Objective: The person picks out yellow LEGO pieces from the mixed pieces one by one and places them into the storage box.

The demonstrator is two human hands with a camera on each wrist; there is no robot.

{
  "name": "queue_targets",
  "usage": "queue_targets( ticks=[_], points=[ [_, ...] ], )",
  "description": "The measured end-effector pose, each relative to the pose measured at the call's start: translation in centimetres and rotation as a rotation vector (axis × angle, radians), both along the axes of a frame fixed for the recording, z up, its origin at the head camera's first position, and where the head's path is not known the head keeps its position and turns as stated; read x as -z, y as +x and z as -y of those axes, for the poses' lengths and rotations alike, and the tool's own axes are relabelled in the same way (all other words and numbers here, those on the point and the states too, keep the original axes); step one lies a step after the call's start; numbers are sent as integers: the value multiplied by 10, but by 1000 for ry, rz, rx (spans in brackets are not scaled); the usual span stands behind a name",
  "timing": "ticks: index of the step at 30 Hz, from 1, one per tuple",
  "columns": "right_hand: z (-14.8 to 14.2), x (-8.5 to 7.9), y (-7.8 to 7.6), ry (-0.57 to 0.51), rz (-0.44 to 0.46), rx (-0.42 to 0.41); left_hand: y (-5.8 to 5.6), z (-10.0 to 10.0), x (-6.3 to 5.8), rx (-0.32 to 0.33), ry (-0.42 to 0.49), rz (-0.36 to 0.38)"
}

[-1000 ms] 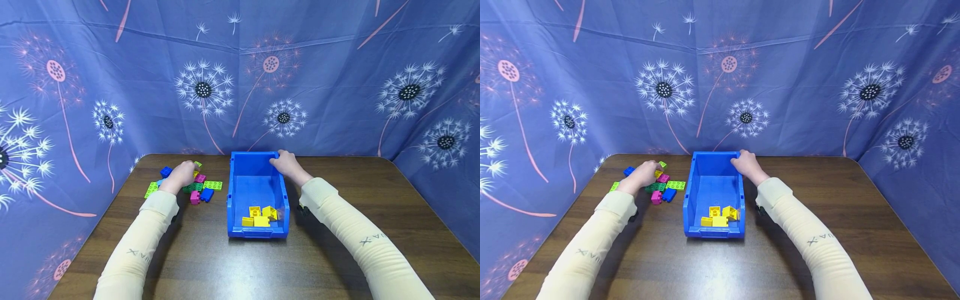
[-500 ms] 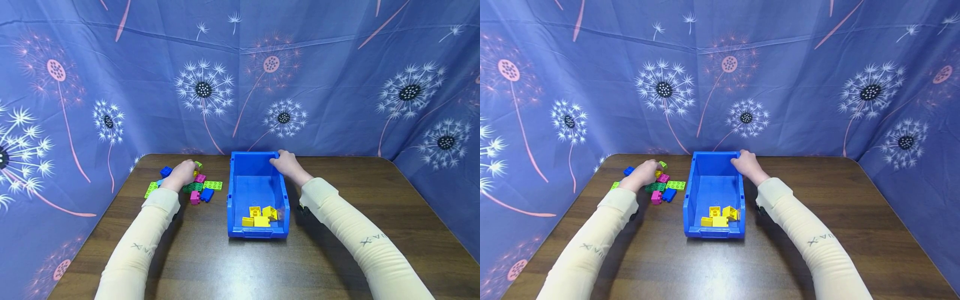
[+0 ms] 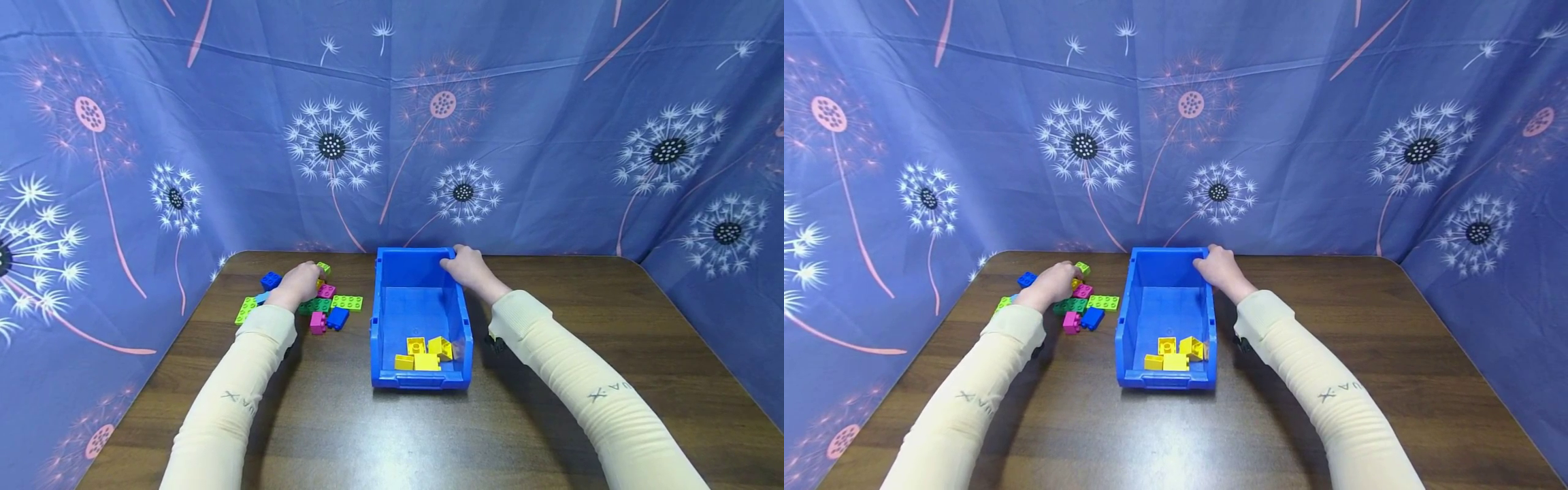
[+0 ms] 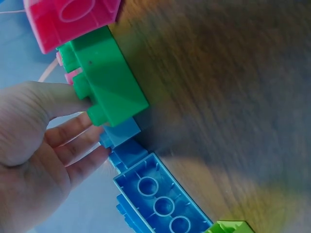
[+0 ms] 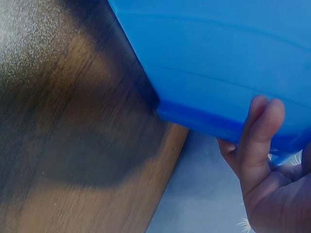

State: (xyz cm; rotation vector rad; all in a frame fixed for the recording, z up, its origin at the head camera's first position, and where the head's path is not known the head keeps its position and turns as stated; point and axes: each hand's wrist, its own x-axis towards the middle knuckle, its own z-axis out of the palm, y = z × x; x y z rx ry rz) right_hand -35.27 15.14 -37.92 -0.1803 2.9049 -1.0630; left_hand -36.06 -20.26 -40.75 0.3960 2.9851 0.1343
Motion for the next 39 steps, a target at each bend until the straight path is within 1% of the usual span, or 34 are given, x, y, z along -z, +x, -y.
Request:
queue_targets(
  ticks=[6, 12, 17, 21, 26, 34, 39],
  points=[
    [0, 1, 1, -11, 9, -4, -2, -1, 0, -10, -18, 13],
    [-1, 1, 1, -4, -1, -1, -3, -1, 0, -4, -28, 13],
    [-2, 1, 1, -4, -5, -3, -5, -1, 1, -11, -34, 8],
    [-2, 2, 2, -8, 0, -4, -3, -1, 0, -15, -39, -10],
    [-1, 2, 3, -6, 3, -6, 4, -1, -1, -13, -31, -34],
    [0, 1, 2, -6, -9, -7, 10, -4, -5, 12, -46, -74],
    [0, 0, 3, -12, 0, -8, 12, -5, -7, 40, -79, -138]
  ],
)
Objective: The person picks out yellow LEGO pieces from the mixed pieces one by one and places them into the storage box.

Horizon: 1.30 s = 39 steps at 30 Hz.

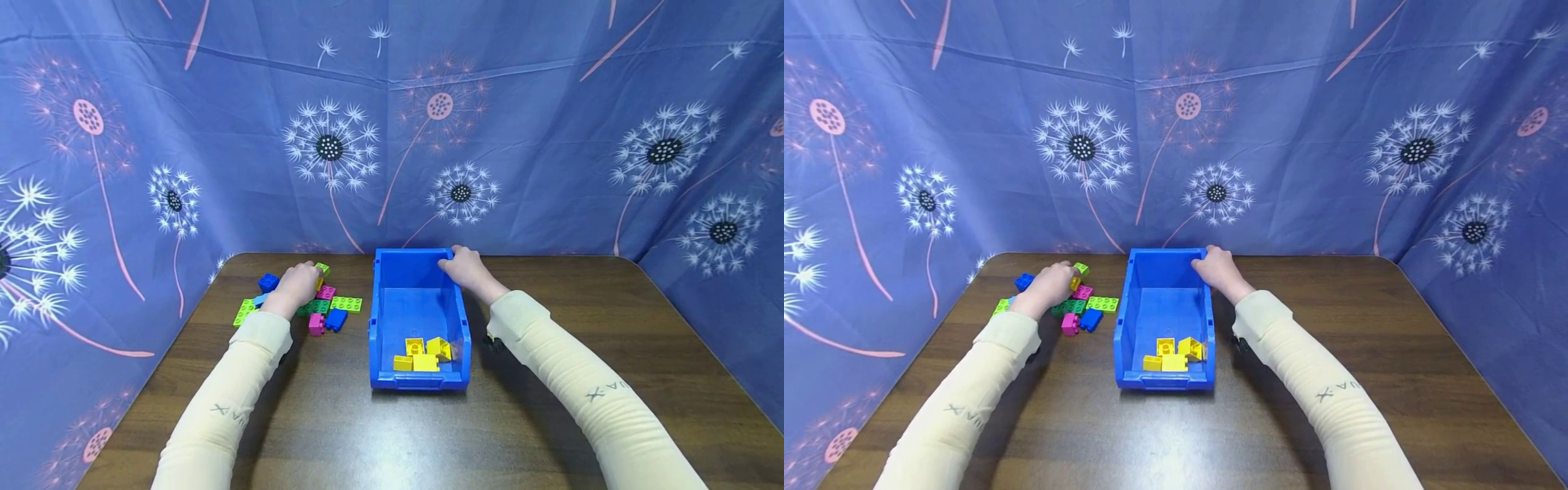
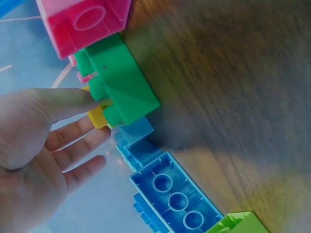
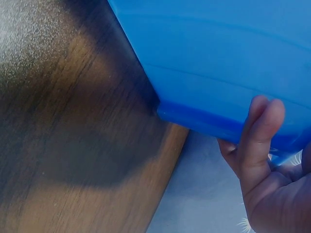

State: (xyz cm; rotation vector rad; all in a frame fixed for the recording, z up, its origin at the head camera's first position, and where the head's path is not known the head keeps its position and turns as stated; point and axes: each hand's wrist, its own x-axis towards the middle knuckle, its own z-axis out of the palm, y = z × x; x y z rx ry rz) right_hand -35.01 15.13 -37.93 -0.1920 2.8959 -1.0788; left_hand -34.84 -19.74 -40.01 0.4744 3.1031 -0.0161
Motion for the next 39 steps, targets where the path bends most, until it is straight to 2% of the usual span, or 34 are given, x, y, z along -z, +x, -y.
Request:
queue_targets(
  ticks=[4, 9, 24, 34, 39],
  points=[
    [0, 0, 0, -3, 5, 0, 3, 1, -1, 19, -9, -60],
    [-1, -1, -1, -7, 14, -2, 6, 3, -3, 31, 5, -99],
    [0, -2, -1, -10, 6, -12, 16, 0, -13, 32, 33, -119],
    [0, 0, -1, -18, 7, -8, 22, -5, -18, 52, 33, -166],
    [0, 1, -1, -15, 3, -2, 26, -9, -23, 64, 45, -156]
  ],
)
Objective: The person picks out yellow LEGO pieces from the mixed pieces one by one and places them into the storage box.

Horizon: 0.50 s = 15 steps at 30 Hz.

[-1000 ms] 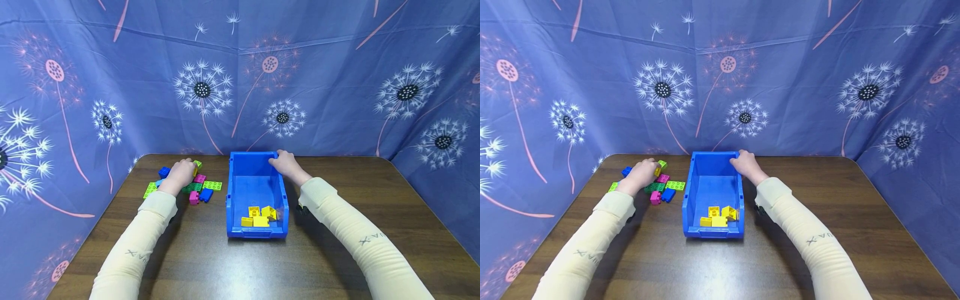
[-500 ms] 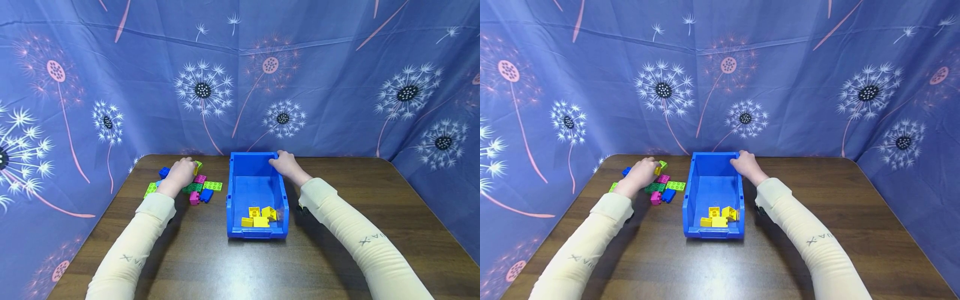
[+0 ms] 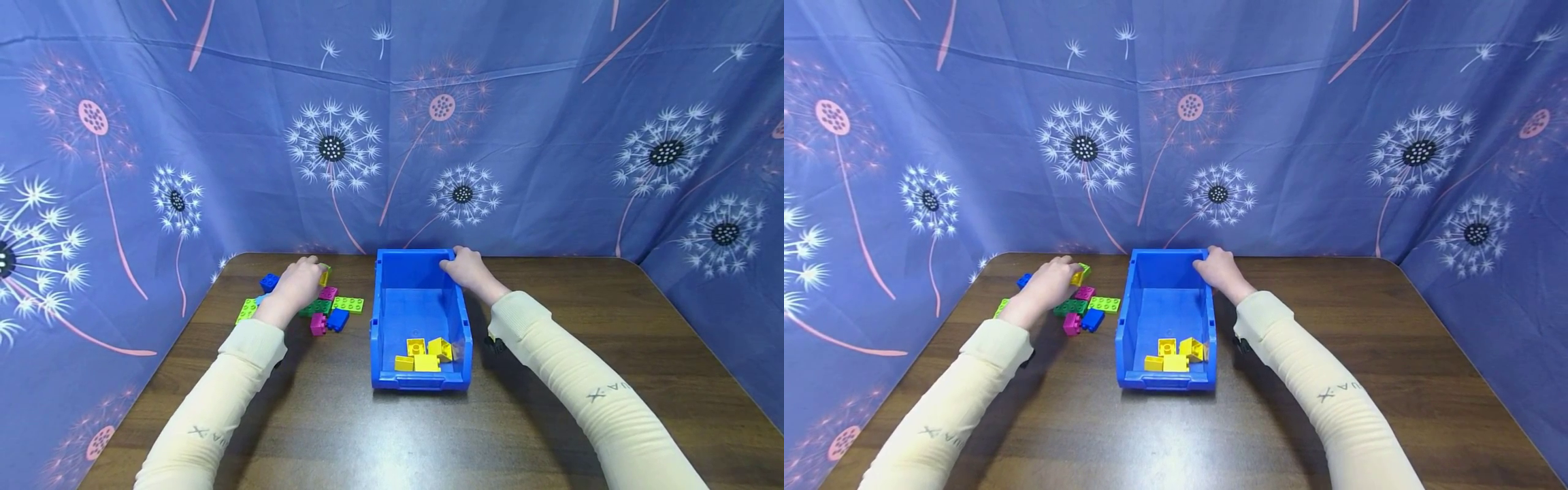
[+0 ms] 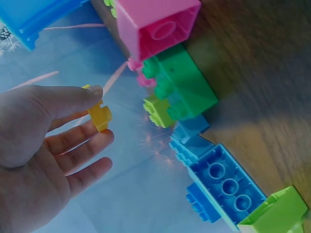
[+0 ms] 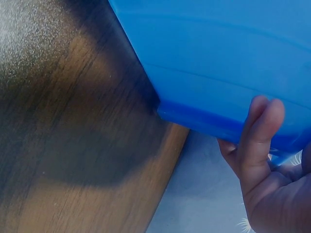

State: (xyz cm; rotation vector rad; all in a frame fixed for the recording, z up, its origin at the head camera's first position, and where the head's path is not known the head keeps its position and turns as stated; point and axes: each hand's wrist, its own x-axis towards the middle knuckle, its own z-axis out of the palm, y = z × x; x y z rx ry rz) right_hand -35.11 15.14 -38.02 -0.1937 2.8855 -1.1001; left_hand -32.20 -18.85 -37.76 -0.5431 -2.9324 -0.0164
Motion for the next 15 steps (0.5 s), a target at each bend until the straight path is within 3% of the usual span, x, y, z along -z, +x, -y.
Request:
queue_targets(
  ticks=[15],
  points=[
    [0, 1, 1, 21, -1, 3, 9, -12, -13, 49, 38, -9]
  ],
)
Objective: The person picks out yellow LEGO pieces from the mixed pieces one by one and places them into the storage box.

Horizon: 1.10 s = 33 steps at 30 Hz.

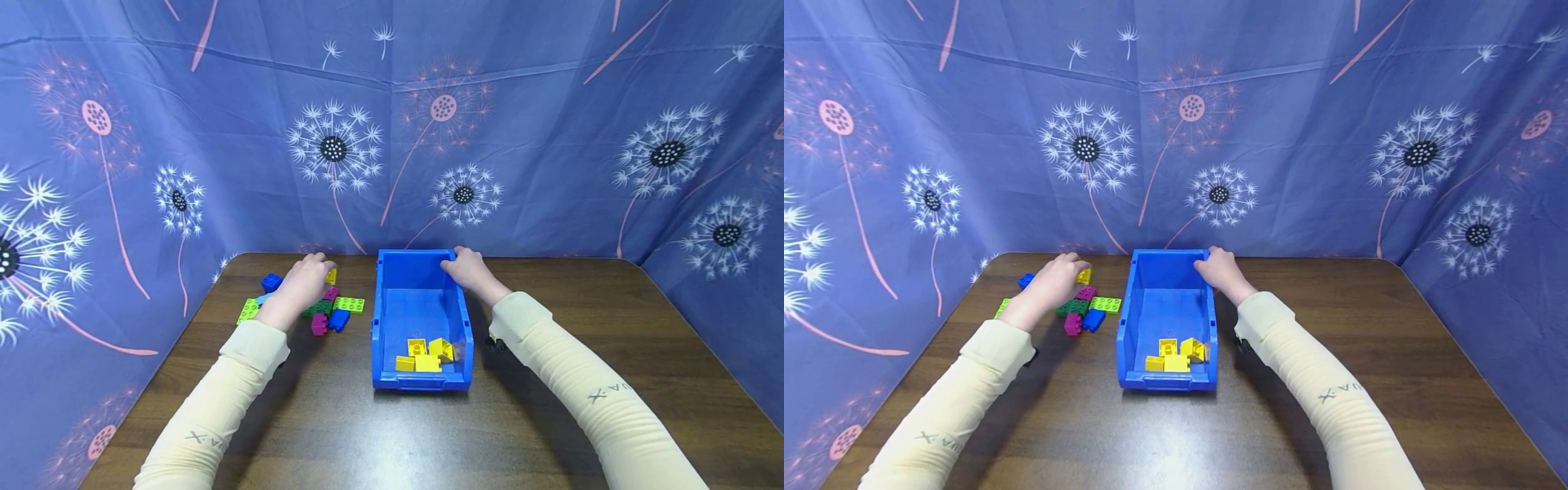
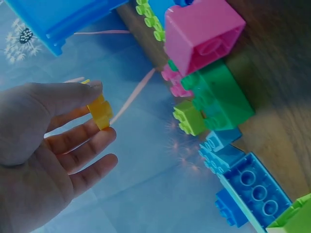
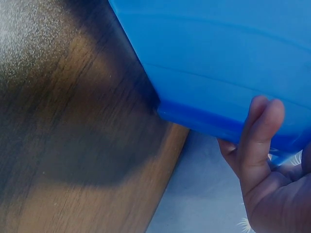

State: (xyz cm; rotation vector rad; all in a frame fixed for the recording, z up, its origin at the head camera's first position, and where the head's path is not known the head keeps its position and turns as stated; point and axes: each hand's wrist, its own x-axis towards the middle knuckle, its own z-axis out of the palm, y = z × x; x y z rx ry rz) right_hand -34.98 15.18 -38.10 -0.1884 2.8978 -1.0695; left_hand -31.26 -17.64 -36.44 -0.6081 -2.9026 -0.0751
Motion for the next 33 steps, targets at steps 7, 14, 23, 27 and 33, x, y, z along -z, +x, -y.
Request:
queue_targets(
  ticks=[7, 14, 23, 27, 33],
  points=[
    [1, 0, -1, 1, 3, 5, 7, -9, -10, 28, -2, -33],
    [0, 0, -1, -4, 9, 6, 12, -17, -19, 43, -2, -39],
    [1, -1, -1, 4, 0, 7, 19, -28, -29, 72, 6, -32],
    [1, -1, -1, -2, 3, 7, 22, -32, -32, 84, 15, -27],
    [1, -2, 1, -9, 6, 4, 27, -39, -37, 94, 39, -27]
  ],
)
